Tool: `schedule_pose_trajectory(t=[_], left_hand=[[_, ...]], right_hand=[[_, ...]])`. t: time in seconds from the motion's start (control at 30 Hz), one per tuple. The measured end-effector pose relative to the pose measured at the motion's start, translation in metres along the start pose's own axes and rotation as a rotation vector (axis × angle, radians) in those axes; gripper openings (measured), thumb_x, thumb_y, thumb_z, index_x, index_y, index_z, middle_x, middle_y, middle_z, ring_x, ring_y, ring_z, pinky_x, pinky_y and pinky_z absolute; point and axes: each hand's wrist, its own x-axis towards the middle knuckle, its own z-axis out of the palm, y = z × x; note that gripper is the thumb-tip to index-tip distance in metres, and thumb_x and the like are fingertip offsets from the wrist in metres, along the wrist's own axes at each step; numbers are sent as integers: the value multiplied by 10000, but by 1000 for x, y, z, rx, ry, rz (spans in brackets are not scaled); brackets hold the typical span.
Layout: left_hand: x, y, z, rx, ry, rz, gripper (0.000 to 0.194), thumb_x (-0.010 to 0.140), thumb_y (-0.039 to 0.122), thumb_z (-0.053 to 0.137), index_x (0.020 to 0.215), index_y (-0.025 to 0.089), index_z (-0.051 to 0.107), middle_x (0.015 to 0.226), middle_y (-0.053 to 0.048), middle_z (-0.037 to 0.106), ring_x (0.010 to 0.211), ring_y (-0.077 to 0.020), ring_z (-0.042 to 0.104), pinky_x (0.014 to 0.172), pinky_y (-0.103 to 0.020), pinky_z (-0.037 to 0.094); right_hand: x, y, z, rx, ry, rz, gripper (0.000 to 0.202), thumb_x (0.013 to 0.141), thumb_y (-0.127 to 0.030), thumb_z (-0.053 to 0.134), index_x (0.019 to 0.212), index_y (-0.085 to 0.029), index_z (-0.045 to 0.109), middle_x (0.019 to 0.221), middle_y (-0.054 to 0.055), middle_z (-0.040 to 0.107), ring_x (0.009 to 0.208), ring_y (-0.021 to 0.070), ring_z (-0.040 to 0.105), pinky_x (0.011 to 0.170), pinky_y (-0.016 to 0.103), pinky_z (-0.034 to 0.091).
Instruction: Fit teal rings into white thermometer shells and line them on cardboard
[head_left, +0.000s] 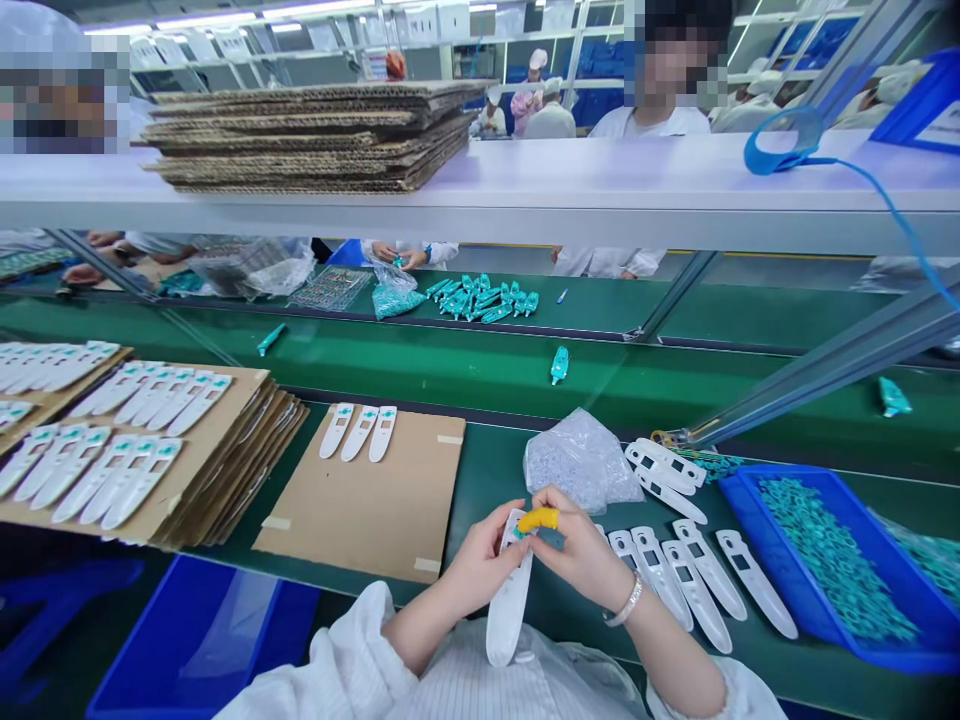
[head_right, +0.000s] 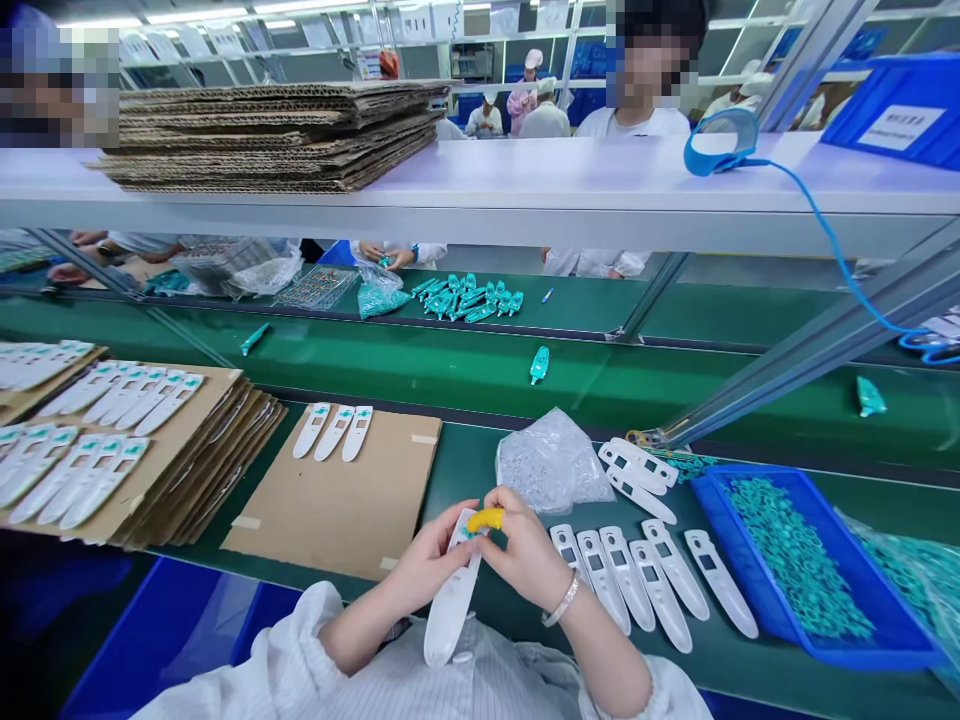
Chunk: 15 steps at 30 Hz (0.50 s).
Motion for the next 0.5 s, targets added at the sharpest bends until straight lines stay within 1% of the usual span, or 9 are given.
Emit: schedule_pose_trajectory(t=[0.07,0.2,0.3,0.4,0.5], left_hand=[[-1,0,-2,-3,-19,-6,540,701,182,557,1219,124,416,851,-22,552,656,-92,462,616,-219,381],[-2,1,-4,13,-69,-49,625,632,86,512,1244,139,397,712,39,492,541,-63,395,548,-201,348],[-2,4,-5,11,-102,-45,602,608,67,487,1203,143,437,684,53,466,541,-63,399,552,-200,342],[-2,5,-4,-12,-127,-45,594,601,59,471,1186,159,449,684,59,461,547,-62,403,555,-197,333],[-1,5,-4,-32,-144,-55,551,597,60,470,1138,169,467,696,60,464,550,-58,400,549,-193,318]], right_hand=[[2,-1,-1,5,-35,-1,88,772,-122,482,776,-183,545,864,21,455,815,147,479,729,305,406],[2,1,-3,39,-63,11,95,826,-180,462,804,-191,554,873,21,476,819,143,490,748,306,408],[0,4,-4,24,-73,-1,125,845,-215,452,773,-189,552,868,25,482,803,144,496,724,304,415],[0,5,-4,-18,-86,-31,66,810,-197,505,805,-194,571,886,28,498,819,153,505,730,312,424],[0,7,-4,-39,-78,-49,62,791,-179,531,812,-196,587,881,29,515,817,156,513,730,315,435]])
